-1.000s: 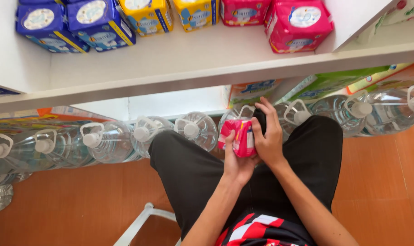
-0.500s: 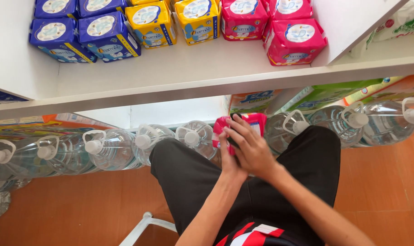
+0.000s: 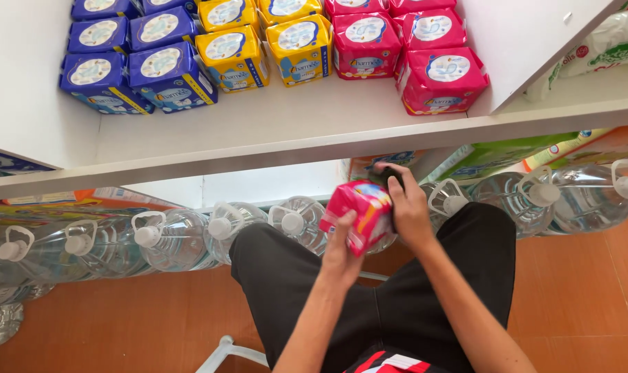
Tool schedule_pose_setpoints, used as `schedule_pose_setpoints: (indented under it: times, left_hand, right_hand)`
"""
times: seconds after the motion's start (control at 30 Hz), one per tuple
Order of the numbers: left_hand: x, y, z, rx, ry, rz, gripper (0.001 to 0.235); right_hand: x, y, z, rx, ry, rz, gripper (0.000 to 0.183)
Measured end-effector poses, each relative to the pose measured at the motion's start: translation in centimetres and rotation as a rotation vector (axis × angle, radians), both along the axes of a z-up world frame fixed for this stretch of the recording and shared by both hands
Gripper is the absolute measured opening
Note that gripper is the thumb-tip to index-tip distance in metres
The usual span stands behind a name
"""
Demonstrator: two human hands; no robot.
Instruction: Stocking and organizing packs of sanitary pads on a pharmacy shelf.
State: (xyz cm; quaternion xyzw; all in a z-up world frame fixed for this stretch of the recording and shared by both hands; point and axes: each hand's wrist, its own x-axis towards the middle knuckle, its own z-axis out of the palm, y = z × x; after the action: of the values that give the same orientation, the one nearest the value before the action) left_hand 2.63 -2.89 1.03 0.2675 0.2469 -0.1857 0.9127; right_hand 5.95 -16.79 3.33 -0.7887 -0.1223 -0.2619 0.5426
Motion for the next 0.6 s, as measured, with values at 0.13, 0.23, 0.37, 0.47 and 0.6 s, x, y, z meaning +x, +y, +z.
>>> schedule_pose_setpoints:
  times: [0.13,0.23,0.37,0.47,0.6]
  left_hand:
    - [1.2,3.3,-0.9,0.302,-0.380,-0.340,0.055]
    - [2.9,4.7,-1.1,0.467,-0.547,-0.566,0.066]
    - [3.8,4.4,-2.3,0.519,-0.403,-0.524,0.052]
    - [5.6,4.2,0.9,0.519,-0.410,-0.466,0.057]
    - [8.3,3.1,2.6,0.461,-0.476,-0.264,0.043]
  right_hand:
    - [-0.9,-1.2,-0.2,0.463,0.638,0.257,0.035]
    - [-0.7,-1.1,-2.4,0.719,0.866,0.263,0.041]
    - [-0.2,-2.4,-7.8,0.960,1.072,0.059,0.044]
    - [0.4,-4.8,-8.1,0.837,1.063,0.074,0.039]
    - [-0.3,-4.0,-7.2,0.924,1.064,0.105,0.034]
